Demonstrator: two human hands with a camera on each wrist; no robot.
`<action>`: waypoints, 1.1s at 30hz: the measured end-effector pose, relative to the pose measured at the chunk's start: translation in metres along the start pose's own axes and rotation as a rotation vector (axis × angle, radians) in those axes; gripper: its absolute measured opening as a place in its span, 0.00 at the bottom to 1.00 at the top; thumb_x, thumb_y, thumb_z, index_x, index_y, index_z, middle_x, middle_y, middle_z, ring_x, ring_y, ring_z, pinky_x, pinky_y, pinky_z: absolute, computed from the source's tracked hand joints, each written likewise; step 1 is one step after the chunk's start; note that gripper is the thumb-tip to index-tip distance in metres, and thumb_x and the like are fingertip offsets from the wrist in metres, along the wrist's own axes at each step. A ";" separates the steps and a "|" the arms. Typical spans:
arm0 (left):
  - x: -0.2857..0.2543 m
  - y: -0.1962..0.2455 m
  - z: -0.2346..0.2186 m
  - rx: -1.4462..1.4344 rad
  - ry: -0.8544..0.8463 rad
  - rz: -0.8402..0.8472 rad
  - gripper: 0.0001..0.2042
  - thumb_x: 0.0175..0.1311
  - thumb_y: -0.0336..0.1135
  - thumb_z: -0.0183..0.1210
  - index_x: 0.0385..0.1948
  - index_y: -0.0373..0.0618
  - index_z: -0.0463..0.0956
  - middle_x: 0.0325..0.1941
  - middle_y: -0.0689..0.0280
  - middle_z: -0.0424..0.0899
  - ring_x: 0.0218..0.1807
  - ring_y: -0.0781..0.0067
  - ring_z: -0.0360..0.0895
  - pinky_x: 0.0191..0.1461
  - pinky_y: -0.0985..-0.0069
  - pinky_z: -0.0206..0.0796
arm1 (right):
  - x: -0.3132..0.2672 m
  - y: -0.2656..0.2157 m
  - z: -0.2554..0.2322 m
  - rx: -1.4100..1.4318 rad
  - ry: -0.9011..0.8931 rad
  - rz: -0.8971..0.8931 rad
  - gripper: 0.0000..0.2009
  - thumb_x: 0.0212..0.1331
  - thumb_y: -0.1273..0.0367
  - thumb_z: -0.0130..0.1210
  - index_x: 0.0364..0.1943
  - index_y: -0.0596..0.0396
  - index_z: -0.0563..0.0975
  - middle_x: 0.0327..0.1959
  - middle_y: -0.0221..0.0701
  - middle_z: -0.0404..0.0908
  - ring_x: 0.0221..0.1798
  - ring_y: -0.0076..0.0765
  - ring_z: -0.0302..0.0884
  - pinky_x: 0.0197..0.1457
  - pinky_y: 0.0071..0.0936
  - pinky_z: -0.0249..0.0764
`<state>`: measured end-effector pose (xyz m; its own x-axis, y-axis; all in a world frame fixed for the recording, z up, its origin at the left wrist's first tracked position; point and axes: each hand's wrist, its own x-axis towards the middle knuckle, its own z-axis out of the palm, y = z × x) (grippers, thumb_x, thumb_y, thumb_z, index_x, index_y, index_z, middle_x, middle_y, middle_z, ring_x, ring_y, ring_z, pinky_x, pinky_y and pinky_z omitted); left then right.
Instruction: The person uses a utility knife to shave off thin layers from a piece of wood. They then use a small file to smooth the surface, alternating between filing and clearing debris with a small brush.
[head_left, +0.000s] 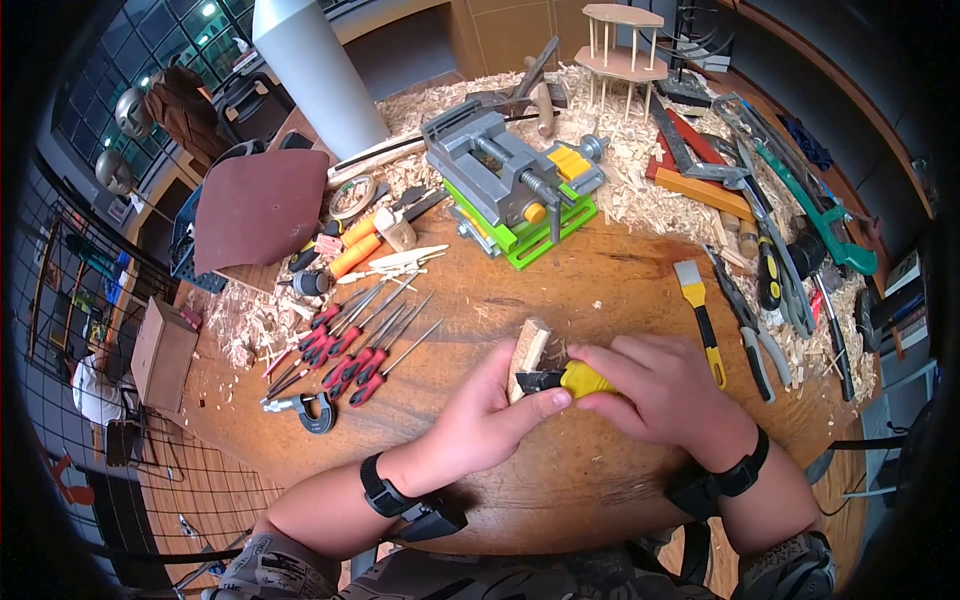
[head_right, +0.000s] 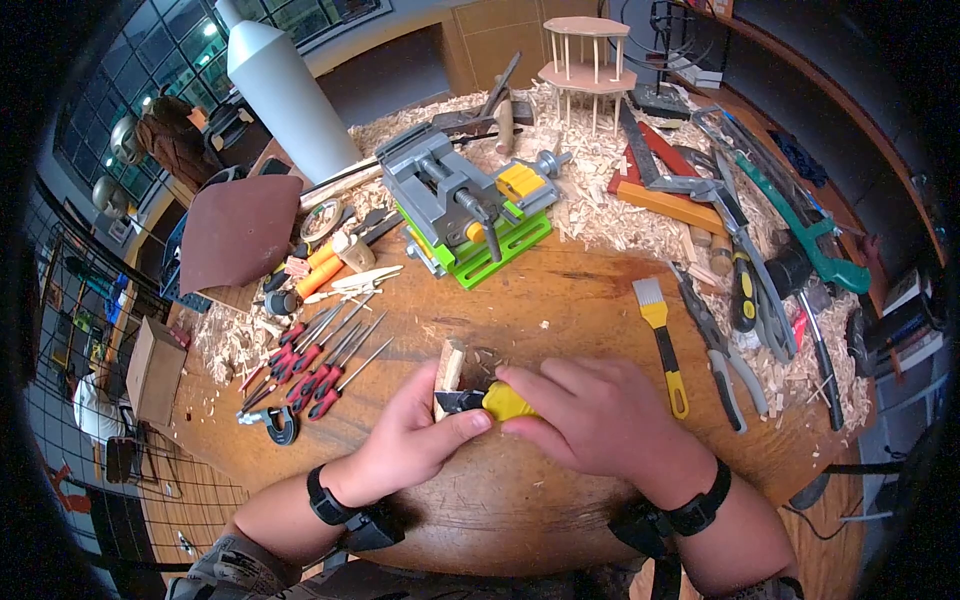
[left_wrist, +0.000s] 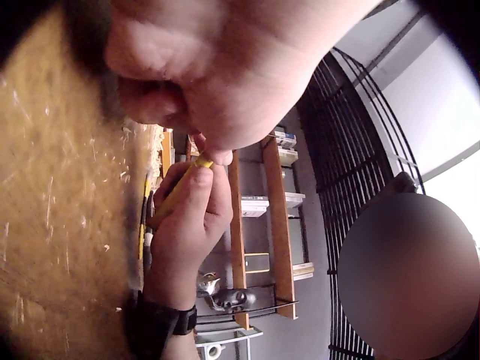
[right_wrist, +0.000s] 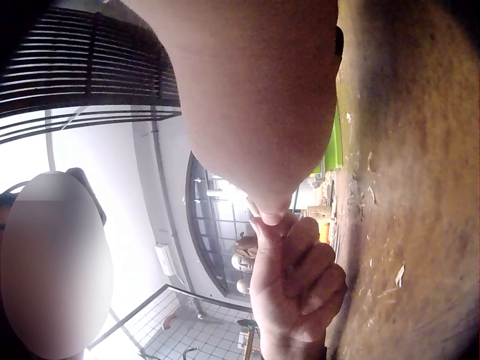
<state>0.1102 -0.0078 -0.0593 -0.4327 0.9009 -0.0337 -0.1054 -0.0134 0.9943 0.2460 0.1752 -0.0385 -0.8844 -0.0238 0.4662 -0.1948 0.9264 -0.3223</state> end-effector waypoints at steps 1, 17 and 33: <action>0.000 0.000 0.001 0.000 0.000 0.000 0.17 0.69 0.31 0.64 0.54 0.40 0.67 0.43 0.73 0.73 0.45 0.87 0.68 0.50 0.84 0.64 | 0.000 0.000 0.000 -0.014 0.001 -0.002 0.20 0.59 0.55 0.62 0.51 0.50 0.79 0.27 0.29 0.74 0.27 0.37 0.79 0.30 0.33 0.74; 0.003 0.003 0.001 -0.029 0.083 -0.112 0.12 0.70 0.35 0.64 0.47 0.42 0.73 0.37 0.77 0.76 0.37 0.90 0.68 0.39 0.86 0.63 | 0.004 -0.016 0.000 -0.126 0.062 0.073 0.21 0.58 0.57 0.64 0.52 0.51 0.79 0.28 0.29 0.74 0.29 0.33 0.79 0.30 0.31 0.74; -0.001 0.002 -0.008 -0.359 -0.065 -0.074 0.15 0.77 0.39 0.49 0.60 0.53 0.61 0.36 0.67 0.69 0.30 0.79 0.67 0.26 0.79 0.58 | -0.001 0.000 -0.001 0.106 0.137 0.250 0.20 0.59 0.61 0.65 0.52 0.56 0.78 0.37 0.41 0.83 0.37 0.49 0.83 0.38 0.38 0.78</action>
<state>0.1034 -0.0117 -0.0582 -0.3559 0.9305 -0.0865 -0.4464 -0.0879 0.8905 0.2470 0.1759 -0.0378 -0.8465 0.2575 0.4659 -0.0279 0.8525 -0.5219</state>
